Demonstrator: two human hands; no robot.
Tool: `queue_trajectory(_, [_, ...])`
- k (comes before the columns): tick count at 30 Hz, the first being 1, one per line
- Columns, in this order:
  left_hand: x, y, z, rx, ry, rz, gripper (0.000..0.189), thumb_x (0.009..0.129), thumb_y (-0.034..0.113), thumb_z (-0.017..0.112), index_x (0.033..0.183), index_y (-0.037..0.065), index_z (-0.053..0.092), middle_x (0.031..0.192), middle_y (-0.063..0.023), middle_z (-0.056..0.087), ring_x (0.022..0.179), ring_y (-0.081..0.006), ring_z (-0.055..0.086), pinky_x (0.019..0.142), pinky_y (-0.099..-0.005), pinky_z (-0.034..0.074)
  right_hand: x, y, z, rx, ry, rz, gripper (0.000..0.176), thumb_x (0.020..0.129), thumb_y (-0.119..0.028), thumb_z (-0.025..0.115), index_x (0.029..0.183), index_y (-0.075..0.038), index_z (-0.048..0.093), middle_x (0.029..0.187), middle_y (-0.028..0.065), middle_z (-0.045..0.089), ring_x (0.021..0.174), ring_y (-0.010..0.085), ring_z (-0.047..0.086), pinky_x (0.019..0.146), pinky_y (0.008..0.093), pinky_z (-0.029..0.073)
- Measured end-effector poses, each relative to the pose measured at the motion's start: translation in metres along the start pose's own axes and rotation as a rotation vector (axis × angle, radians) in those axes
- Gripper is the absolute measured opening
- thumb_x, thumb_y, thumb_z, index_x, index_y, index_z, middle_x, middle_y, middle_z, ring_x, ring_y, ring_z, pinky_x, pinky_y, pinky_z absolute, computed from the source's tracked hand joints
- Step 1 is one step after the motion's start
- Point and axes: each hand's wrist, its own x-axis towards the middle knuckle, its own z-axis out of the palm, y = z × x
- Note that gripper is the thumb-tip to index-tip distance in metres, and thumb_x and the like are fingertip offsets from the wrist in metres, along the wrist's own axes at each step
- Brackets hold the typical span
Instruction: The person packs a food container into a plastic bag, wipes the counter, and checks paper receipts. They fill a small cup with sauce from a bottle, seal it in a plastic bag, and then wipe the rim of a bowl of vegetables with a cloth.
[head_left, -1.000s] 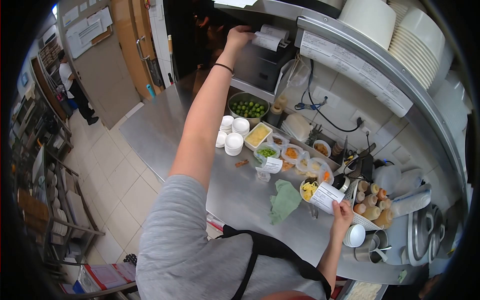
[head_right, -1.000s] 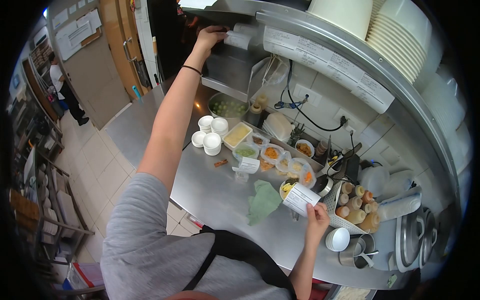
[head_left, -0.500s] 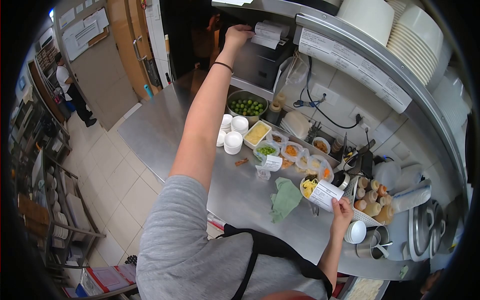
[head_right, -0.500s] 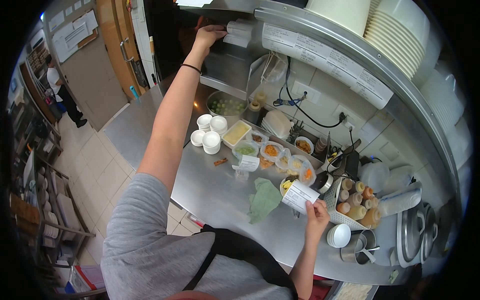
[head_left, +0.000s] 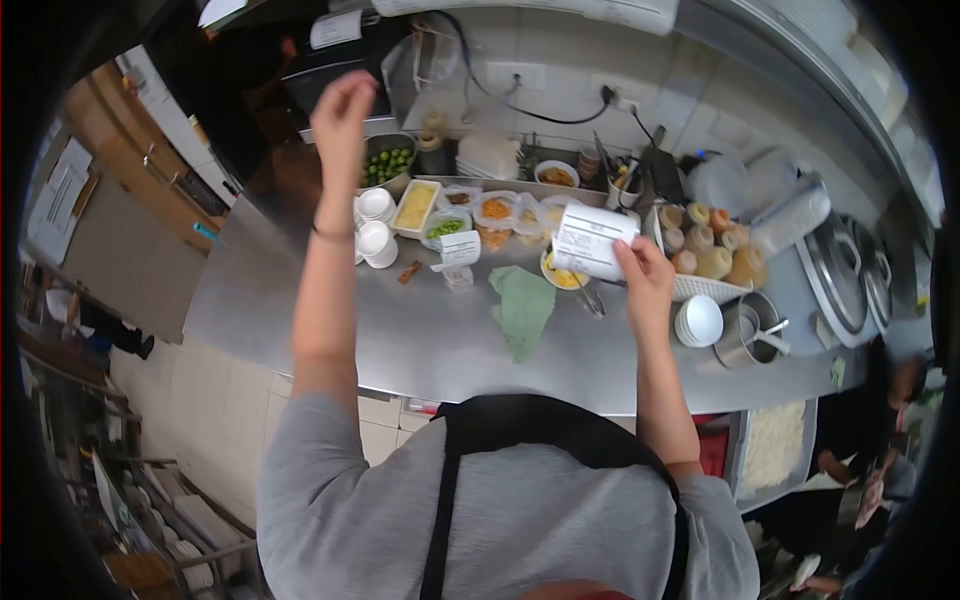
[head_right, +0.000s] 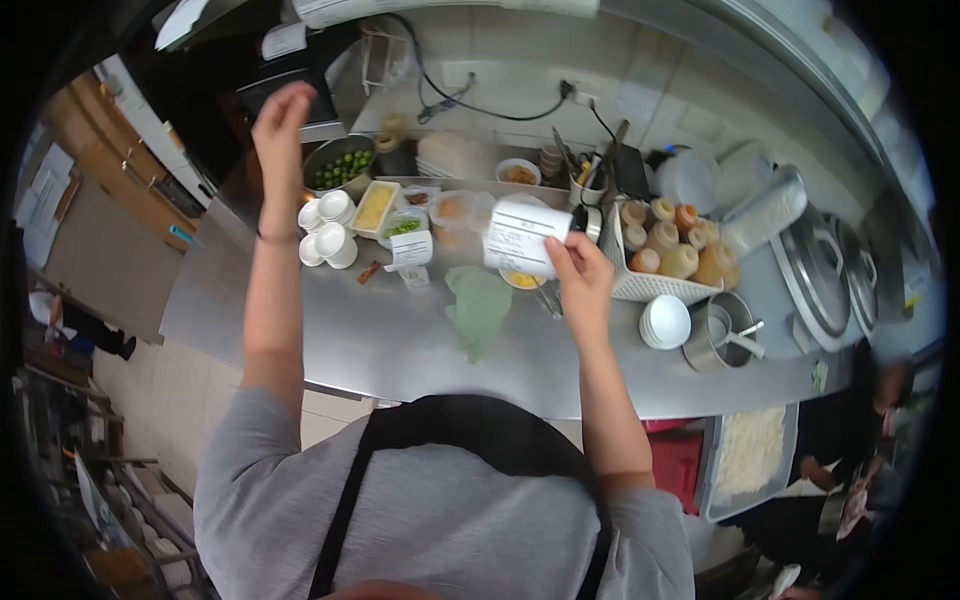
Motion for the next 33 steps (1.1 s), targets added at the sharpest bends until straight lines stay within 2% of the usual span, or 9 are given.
queue_trajectory(1, [-0.035,0.011,0.014,-0.050,-0.126,-0.084,0.014,0.082,0.008,0.058,0.095,0.001,0.059,0.087,-0.0028,0.061,0.081,-0.0098,0.055,0.074,-0.0223,0.044,0.000,-0.001,0.000,0.028,-0.017,-0.005,0.009,0.084,-0.007,0.056,0.087,0.001,0.057,0.084,0.0032,0.060,0.076,0.0059,0.054,0.067,0.0192,0.042])
queue_trajectory(2, [-0.068,0.022,0.031,-0.194,-0.217,-0.317,0.017,0.082,0.010,0.058,0.097,0.002,0.058,0.087,-0.0040,0.062,0.082,-0.0107,0.057,0.075,-0.0229,0.044,0.000,-0.002,0.002,0.027,-0.004,0.001,0.009,0.084,-0.007,0.056,0.087,0.001,0.057,0.084,0.0032,0.060,0.076,0.0059,0.054,0.067,0.0192,0.042])
queue_trajectory(4, [-0.121,0.029,0.057,-0.290,-0.416,-0.522,0.030,0.084,0.014,0.055,0.112,0.002,0.051,0.093,-0.0105,0.063,0.085,-0.0158,0.059,0.077,-0.0276,0.046,0.001,-0.002,0.004,0.096,-0.029,-0.034,0.010,0.085,-0.006,0.053,0.091,0.001,0.055,0.086,0.0048,0.060,0.077,0.0066,0.054,0.068,0.0195,0.042])
queue_trajectory(6, [-0.150,0.050,0.076,-0.429,-0.551,-0.684,0.039,0.085,0.015,0.054,0.121,0.004,0.044,0.096,-0.0096,0.062,0.086,-0.0138,0.058,0.079,-0.0266,0.044,0.000,0.000,0.003,0.113,-0.049,-0.028,0.010,0.086,-0.006,0.052,0.093,0.001,0.054,0.087,0.0054,0.060,0.078,0.0069,0.054,0.069,0.0198,0.042])
queue_trajectory(9, [-0.169,0.077,0.093,-0.614,-0.568,-0.783,0.044,0.086,0.015,0.053,0.126,0.006,0.039,0.099,-0.0088,0.060,0.089,-0.0117,0.055,0.081,-0.0258,0.042,-0.002,-0.003,0.001,0.113,-0.054,-0.023,0.011,0.086,-0.004,0.050,0.095,0.002,0.052,0.088,0.0062,0.060,0.079,0.0075,0.054,0.071,0.0203,0.042])
queue_trajectory(16, [-0.182,0.092,0.106,-0.677,-0.524,-0.779,0.053,0.087,0.010,0.048,0.134,0.007,0.025,0.103,-0.0120,0.059,0.090,-0.0141,0.057,0.078,-0.0283,0.045,-0.008,-0.005,0.000,0.148,-0.027,-0.037,0.012,0.086,-0.003,0.050,0.097,0.002,0.050,0.089,0.0072,0.060,0.081,0.0079,0.054,0.072,0.0207,0.042])
queue_trajectory(20, [-0.180,0.105,0.103,-0.699,-0.494,-0.860,0.053,0.086,0.005,0.046,0.134,0.006,0.025,0.103,-0.0107,0.059,0.094,-0.0152,0.056,0.081,-0.0299,0.045,-0.011,-0.001,-0.002,0.202,-0.057,-0.044,0.014,0.086,-0.002,0.050,0.098,0.003,0.049,0.091,0.0077,0.060,0.083,0.0084,0.054,0.073,0.0209,0.042])
queue_trajectory(25, [-0.181,0.104,0.099,-0.685,-0.456,-0.778,0.052,0.088,0.010,0.046,0.135,0.008,0.024,0.103,-0.0122,0.059,0.089,-0.0147,0.058,0.075,-0.0277,0.047,-0.012,0.001,-0.003,0.224,-0.081,-0.054,0.020,0.086,-0.004,0.050,0.105,0.002,0.049,0.098,0.0091,0.060,0.089,0.0106,0.055,0.078,0.0219,0.042])
queue_trajectory(33, [-0.173,0.112,0.092,-0.670,-0.430,-0.740,0.051,0.088,0.009,0.046,0.135,0.008,0.025,0.100,-0.0107,0.060,0.089,-0.0136,0.057,0.076,-0.0271,0.047,-0.014,0.004,-0.010,0.191,-0.059,-0.016,0.025,0.085,0.000,0.050,0.109,0.004,0.048,0.097,0.0095,0.060,0.087,0.0108,0.055,0.078,0.0224,0.042])
